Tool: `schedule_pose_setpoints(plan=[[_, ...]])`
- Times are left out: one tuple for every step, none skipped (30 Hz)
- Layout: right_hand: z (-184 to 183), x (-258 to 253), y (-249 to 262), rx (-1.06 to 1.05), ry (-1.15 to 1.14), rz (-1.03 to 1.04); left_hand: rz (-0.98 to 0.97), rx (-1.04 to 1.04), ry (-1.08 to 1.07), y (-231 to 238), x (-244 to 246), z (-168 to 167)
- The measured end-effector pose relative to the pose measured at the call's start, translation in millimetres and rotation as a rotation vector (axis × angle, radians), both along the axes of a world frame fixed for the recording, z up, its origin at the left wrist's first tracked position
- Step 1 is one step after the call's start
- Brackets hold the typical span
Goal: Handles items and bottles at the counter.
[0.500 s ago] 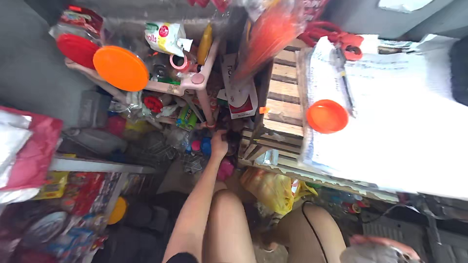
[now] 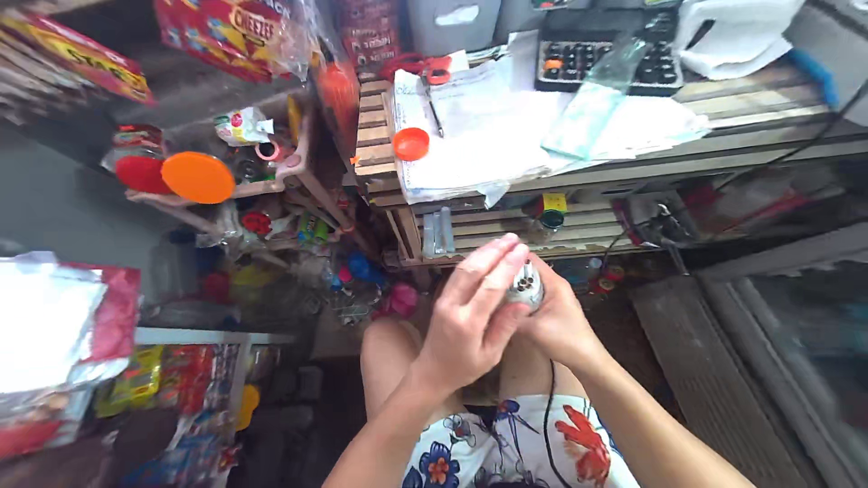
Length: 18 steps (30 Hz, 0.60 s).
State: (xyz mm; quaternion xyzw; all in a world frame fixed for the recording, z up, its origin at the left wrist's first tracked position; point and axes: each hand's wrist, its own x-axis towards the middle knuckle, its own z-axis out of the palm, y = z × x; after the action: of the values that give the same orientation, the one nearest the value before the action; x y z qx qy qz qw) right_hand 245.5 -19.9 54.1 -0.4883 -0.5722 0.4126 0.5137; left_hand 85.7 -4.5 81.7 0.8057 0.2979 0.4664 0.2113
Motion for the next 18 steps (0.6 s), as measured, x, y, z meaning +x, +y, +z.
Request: schedule_pose_setpoints(plan=[[3,1,-6,0.034,0.012,0.01,-0.015,0.049,-0.003,-6,11,3],[5,4,-11,0.069,0.03,0.017,-0.021,0.097,-0.013,-11,19,6],[6,7,-16,0.099,0.054,0.02,-0.023,0.144,-0.019,-16,26,8],[7,11,-21,0.12,0.078,0.025,-0.026,0.185,-0.025,-20,31,10],[7,15,-26,0.126,0.102,0.041,-0.032,0.212,-0.034,-23,34,11],[8,19,-30,0.117,0.135,0.073,-0.042,0.213,-0.05,-25,34,12],[9,22,-33,0.106,0.183,0.12,-0.051,0.19,-0.073,-27,33,14],[10,24,-36,0.096,0.23,0.161,-0.05,0.155,-0.104,-29,32,16],[10,25,-38,0.097,0.252,0.179,-0.038,0.125,-0.128,-31,33,18],[9,25,-39,0.12,0.239,0.176,-0.022,0.117,-0.134,-34,34,19],[9,25,-40,0.161,0.2,0.16,-0.013,0.13,-0.116,-37,36,20],[9,25,-40,0.193,0.168,0.13,-0.022,0.148,-0.087,-41,37,21],[11,26,-40,0.21,0.147,0.11,-0.031,0.158,-0.062,-43,36,23],[14,27,-40,0.204,0.149,0.106,-0.029,0.159,-0.053,-43,35,25],[17,27,-40,0.185,0.173,0.112,-0.013,0.156,-0.047,-43,33,27],[18,27,-40,0.165,0.227,0.13,0.004,0.16,-0.041,-42,31,28],[19,26,-40,0.159,0.275,0.151,0.015,0.173,-0.036,-42,29,29],[19,24,-41,0.171,0.277,0.168,0.01,0.191,-0.037,-42,29,28]])
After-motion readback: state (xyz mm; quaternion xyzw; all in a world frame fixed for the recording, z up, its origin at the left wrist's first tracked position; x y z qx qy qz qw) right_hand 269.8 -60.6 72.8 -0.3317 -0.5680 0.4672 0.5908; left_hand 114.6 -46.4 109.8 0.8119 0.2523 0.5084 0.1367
